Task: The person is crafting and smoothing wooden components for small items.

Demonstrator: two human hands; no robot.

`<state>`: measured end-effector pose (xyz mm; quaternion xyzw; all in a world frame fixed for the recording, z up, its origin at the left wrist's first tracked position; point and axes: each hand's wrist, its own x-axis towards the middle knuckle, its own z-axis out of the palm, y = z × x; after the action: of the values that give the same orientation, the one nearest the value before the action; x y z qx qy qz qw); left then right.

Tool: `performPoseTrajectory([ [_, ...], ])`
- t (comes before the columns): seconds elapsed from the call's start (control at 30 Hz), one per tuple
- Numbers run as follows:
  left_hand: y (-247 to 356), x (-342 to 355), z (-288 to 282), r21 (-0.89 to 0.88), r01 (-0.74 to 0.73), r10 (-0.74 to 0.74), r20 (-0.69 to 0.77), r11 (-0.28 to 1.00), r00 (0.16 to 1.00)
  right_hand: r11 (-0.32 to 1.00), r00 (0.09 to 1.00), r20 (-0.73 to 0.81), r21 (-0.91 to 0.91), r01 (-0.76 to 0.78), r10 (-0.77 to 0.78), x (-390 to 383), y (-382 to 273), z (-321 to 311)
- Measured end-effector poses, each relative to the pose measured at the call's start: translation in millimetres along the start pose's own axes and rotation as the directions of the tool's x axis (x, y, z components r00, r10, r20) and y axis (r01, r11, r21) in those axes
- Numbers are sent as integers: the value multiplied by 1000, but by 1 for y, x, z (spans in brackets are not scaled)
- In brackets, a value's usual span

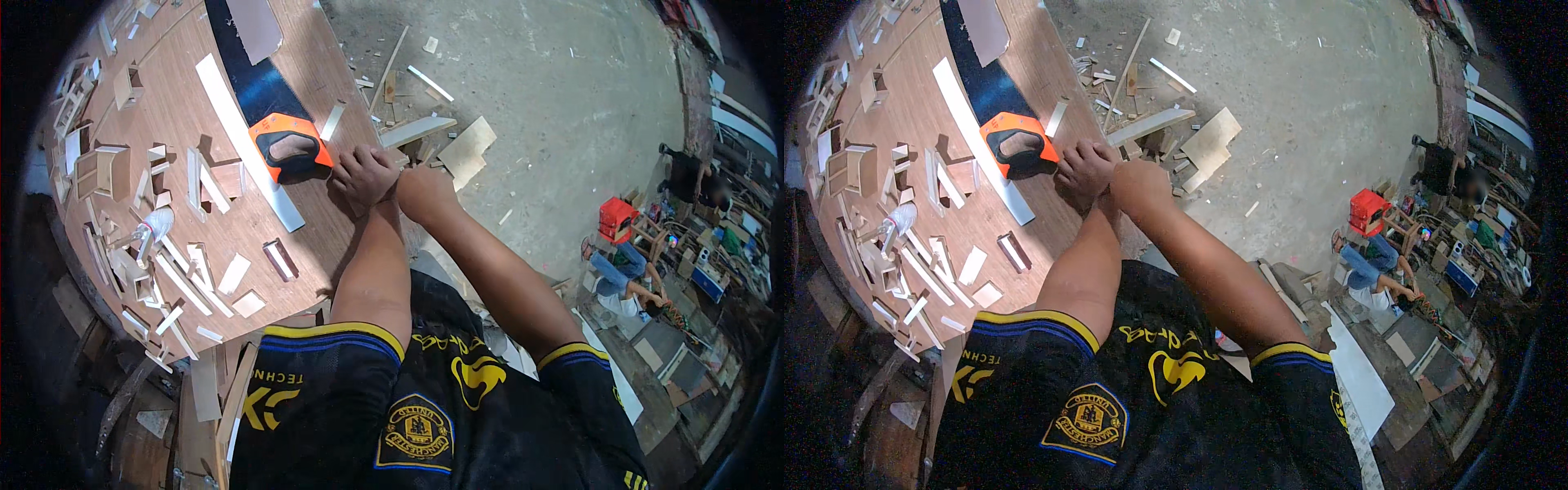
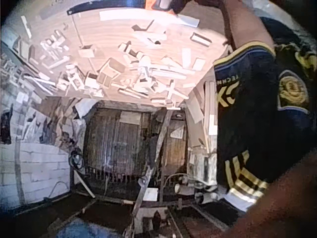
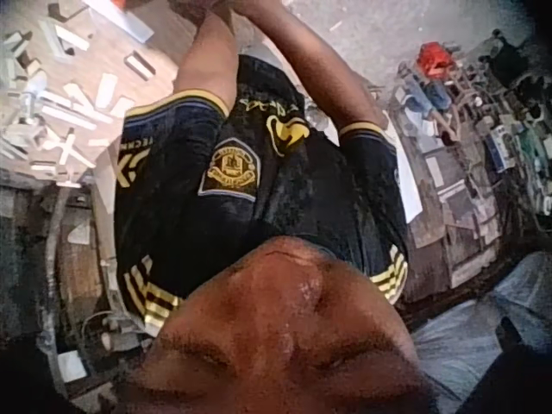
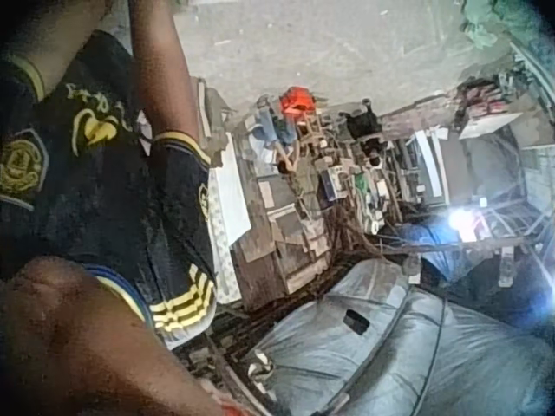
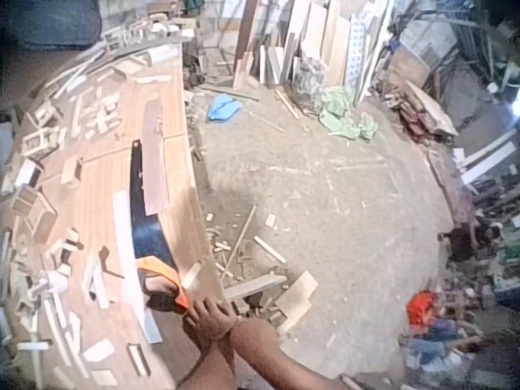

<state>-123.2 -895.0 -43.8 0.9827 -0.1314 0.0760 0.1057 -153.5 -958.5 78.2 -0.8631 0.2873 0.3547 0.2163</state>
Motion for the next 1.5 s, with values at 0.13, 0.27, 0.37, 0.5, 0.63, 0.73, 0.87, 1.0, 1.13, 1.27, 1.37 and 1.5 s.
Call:
performPoseTrajectory([
  [0.13,-6,-1,-1,40,8,-9,22,999,1000,999,1000,2,-35,-1,1,1,-6,3],
  [0.27,-8,-1,3,20,5,-6,66,1000,998,999,999,26,-28,20,-19,-31,-6,-18],
  [0.37,-9,3,-1,5,9,-10,86,1000,996,1000,1000,8,1,-28,28,-37,-11,-26],
  [0.5,2,3,0,15,0,-2,123,1000,992,983,984,-48,76,-165,169,-4,-1,6],
  [0.63,-15,-8,3,-4,27,-27,107,1000,994,999,991,126,-22,-48,51,-25,-11,-17],
  [0.73,-10,-9,-6,-20,10,-7,143,1000,990,994,993,41,-3,-110,110,-15,-4,9],
  [0.87,-10,-10,-1,-23,42,-39,121,999,992,996,992,99,-54,-67,72,-18,-3,-11],
  [1.0,-4,2,0,8,29,-29,72,1000,997,995,995,-20,-15,-99,99,-1,-1,18],
  [1.13,-5,2,8,0,27,-27,69,1000,997,999,999,23,-41,-35,36,0,2,4],
  [1.27,-5,1,2,-9,54,-53,61,999,997,990,991,75,-98,-105,112,-12,-21,-11],
  [1.37,2,2,2,-7,55,-53,126,998,991,970,970,-33,-40,-241,240,10,-11,5],
  [1.5,-16,1,4,42,71,-76,126,997,989,990,985,161,-110,86,-67,-4,-10,-17],
])
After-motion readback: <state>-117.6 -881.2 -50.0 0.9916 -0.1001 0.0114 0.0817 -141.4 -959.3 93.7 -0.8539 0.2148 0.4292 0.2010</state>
